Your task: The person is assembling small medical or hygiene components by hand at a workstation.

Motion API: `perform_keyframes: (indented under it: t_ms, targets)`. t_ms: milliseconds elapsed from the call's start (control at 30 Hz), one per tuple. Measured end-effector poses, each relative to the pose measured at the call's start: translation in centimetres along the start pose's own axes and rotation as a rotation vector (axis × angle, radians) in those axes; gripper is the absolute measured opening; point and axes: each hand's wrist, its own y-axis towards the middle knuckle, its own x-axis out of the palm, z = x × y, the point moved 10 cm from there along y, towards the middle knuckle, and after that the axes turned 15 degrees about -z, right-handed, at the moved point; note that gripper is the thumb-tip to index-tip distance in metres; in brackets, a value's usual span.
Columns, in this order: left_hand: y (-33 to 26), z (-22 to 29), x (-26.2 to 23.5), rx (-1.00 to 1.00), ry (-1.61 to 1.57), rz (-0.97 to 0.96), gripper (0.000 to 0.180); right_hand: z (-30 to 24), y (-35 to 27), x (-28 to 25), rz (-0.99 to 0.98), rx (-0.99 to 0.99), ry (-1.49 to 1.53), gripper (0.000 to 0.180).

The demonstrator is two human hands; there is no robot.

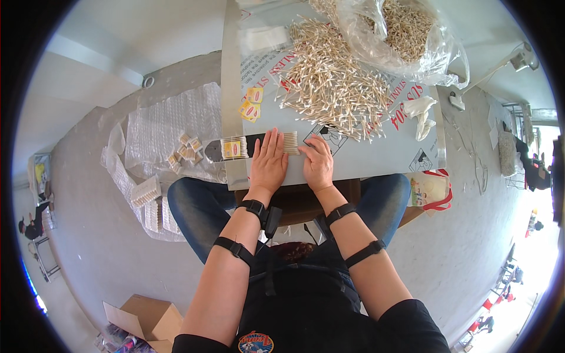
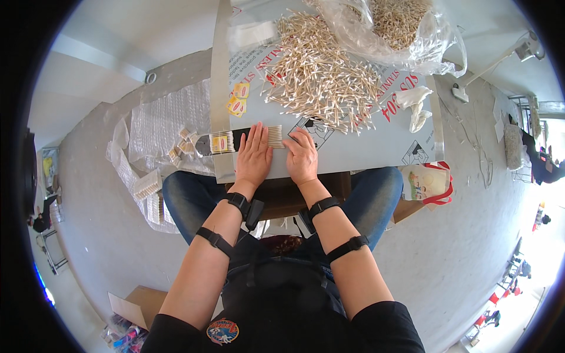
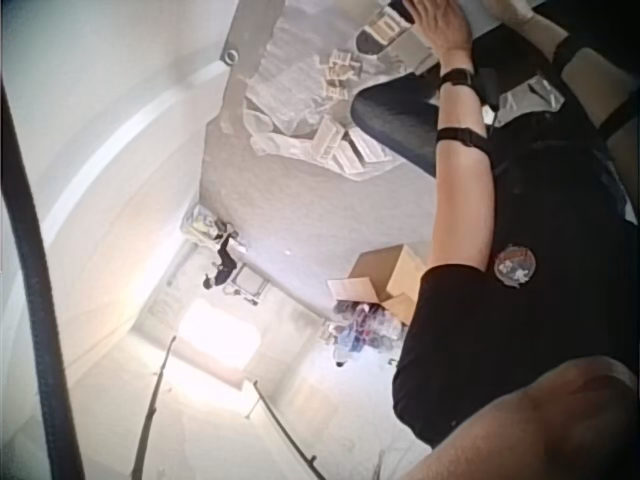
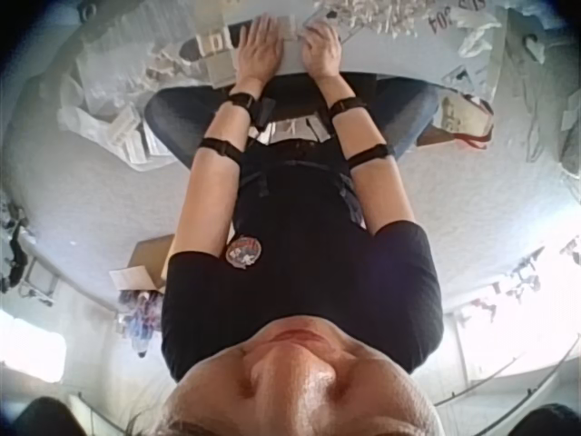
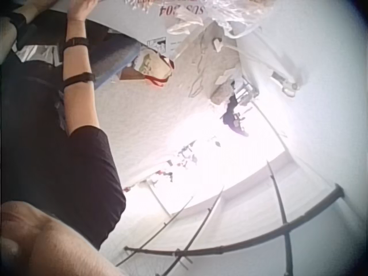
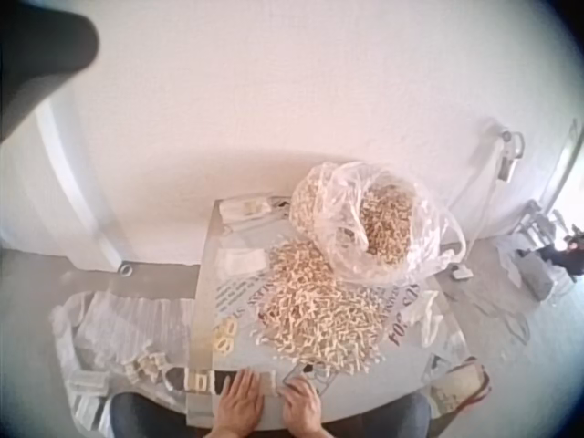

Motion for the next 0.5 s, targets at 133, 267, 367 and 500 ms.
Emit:
perform_keyframes:
  t_ms: [133,267,367,500]
  targets:
    - [-0.01,-0.03,0.00,0.009,-0.008,0.013,0.058,-0.22,0.20,0.08,0.003,0.005,-0.015,0.031]
    - [-0.04,-0.15,0.15,0.002,0.018,0.013,0.059,-0.30,0.19,0.23,-0.007,0.009,-0.034,0.031]
    - [-0.03,0.02,0.05,0.005,0.000,0.011,0.058,-0.09,0.11,0.31,-0.014,0.008,-0.035,0.033]
    - [-0.03,-0.04,0.02,0.000,-0.005,0.004,0.059,-0.19,0.22,0.41,-0.018,0.018,-0.051,0.034]
